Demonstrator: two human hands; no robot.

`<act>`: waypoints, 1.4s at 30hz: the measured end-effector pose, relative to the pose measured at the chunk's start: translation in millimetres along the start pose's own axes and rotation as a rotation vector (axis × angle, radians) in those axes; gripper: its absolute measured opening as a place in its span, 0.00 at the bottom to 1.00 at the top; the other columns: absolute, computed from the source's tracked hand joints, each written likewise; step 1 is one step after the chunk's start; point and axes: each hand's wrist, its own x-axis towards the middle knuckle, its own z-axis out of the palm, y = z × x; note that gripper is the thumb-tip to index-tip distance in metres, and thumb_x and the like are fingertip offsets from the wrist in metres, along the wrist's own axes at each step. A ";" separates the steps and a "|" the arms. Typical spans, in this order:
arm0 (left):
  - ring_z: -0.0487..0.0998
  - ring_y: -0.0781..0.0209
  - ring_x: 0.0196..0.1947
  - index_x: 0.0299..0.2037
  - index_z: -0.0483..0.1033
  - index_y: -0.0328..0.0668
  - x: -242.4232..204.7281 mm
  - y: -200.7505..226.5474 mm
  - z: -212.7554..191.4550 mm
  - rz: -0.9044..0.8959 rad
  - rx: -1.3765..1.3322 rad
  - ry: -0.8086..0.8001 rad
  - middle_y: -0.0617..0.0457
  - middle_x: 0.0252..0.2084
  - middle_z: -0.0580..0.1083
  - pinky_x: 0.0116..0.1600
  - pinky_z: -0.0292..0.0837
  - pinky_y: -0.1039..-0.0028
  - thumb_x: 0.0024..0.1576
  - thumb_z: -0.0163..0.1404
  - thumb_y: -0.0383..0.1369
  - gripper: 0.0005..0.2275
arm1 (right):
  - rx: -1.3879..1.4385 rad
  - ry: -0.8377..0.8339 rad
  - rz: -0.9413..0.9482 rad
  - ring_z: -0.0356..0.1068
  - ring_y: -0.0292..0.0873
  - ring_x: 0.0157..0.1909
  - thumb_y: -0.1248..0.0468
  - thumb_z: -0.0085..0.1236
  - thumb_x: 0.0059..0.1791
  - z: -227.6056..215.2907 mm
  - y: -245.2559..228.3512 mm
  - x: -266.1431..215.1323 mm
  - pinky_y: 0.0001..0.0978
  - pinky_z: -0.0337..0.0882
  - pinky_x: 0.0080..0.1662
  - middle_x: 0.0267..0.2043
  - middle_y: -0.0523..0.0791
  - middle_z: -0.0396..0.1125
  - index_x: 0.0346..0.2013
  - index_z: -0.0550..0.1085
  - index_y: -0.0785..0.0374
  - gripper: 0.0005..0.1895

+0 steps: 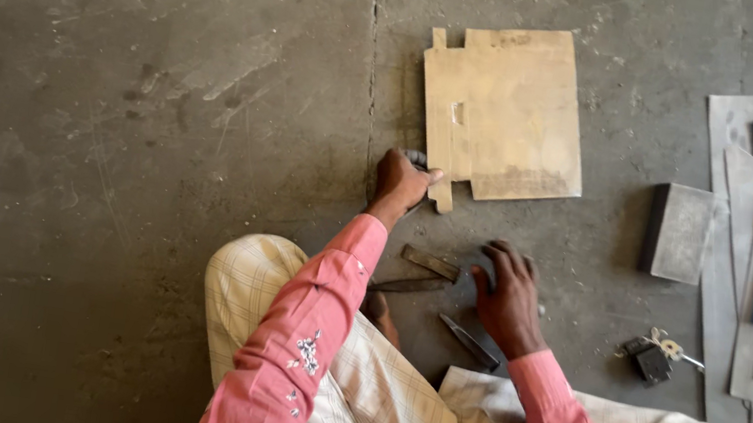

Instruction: The person sits on the floor and uses a hammer and metal punch to create holes and indentations in a rectangular brass sheet. They repeatedly position the punch on the metal, strike it with the hammer, and adjust the sheet's orientation to work on different areas.

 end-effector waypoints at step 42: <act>0.79 0.67 0.30 0.44 0.68 0.41 -54.7 42.4 -35.5 0.643 0.168 -0.428 0.54 0.29 0.74 0.34 0.77 0.68 0.64 0.50 0.30 0.04 | 1.223 -0.436 1.175 0.59 0.38 0.20 0.59 0.52 0.51 -77.0 30.5 -183.4 0.34 0.62 0.21 0.25 0.44 0.60 0.56 0.69 0.66 0.21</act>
